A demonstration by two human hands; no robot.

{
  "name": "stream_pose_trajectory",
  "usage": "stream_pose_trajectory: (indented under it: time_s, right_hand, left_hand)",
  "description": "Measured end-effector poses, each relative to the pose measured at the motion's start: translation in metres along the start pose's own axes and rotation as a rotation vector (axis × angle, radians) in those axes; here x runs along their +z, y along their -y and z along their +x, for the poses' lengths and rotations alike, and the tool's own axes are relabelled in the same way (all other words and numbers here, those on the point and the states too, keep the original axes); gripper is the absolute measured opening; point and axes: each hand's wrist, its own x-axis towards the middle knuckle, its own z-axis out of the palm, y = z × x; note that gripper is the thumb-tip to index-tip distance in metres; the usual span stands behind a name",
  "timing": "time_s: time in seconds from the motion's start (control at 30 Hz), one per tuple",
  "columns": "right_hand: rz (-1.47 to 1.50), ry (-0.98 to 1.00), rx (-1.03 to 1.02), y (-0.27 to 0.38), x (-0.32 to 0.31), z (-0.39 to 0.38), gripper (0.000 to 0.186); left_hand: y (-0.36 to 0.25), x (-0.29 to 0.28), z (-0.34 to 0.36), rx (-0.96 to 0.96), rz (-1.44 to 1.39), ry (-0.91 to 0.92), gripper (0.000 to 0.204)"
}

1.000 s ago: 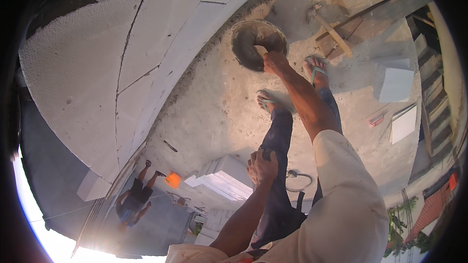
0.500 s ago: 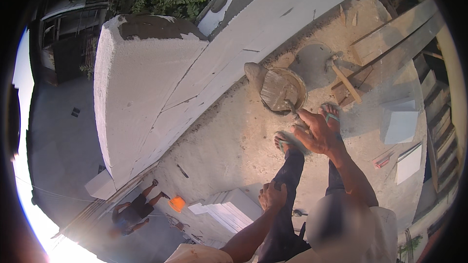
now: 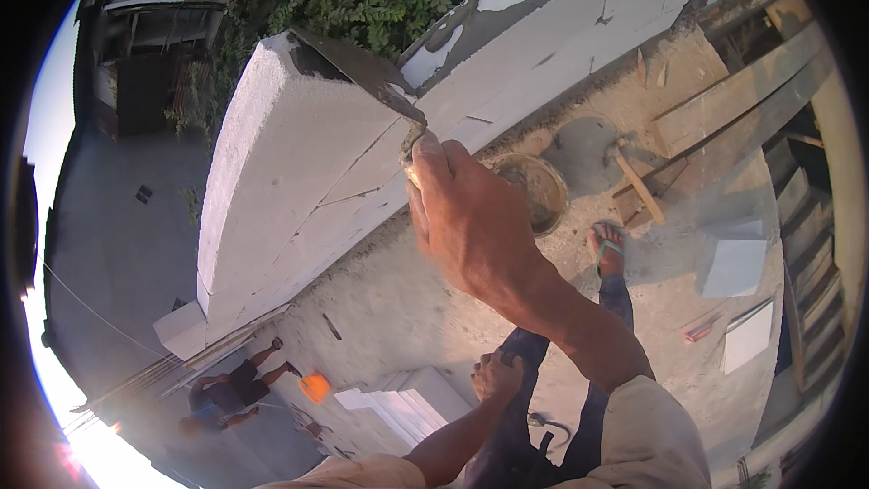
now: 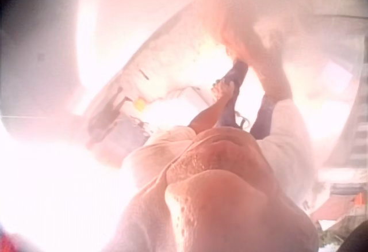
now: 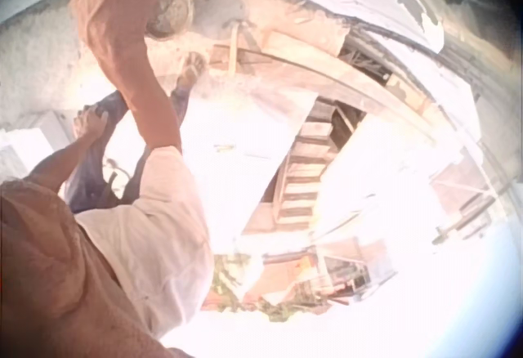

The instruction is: The person applies mortar to a low wall using a trowel and places white rectangular tiles onto the surface. They use a string line to align the tiles and tap them into place, repeating the process along the wall.

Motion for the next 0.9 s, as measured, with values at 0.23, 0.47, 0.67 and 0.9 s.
stream_pose_trajectory:
  time_s: [0.23,0.47,0.67,0.9]
  right_hand:
    - [0.176,-0.051,0.002,0.009,0.058,-0.077,0.05]
    - [0.49,0.415,0.879,-0.063,0.08,-0.177,0.024]
    - [0.386,0.602,1.176,-0.227,0.153,-0.192,0.023]
    - [0.172,0.871,1.181,-0.248,0.13,-0.225,0.022]
  left_hand:
    - [-0.003,0.015,-0.013,-0.037,-0.063,0.032,0.06]
    - [-0.006,0.021,-0.024,-0.123,-0.266,0.024,0.06]
    - [0.002,0.043,-0.047,-0.231,-0.484,0.024,0.057]
    - [0.059,0.113,-0.105,-0.439,-0.744,0.045,0.063]
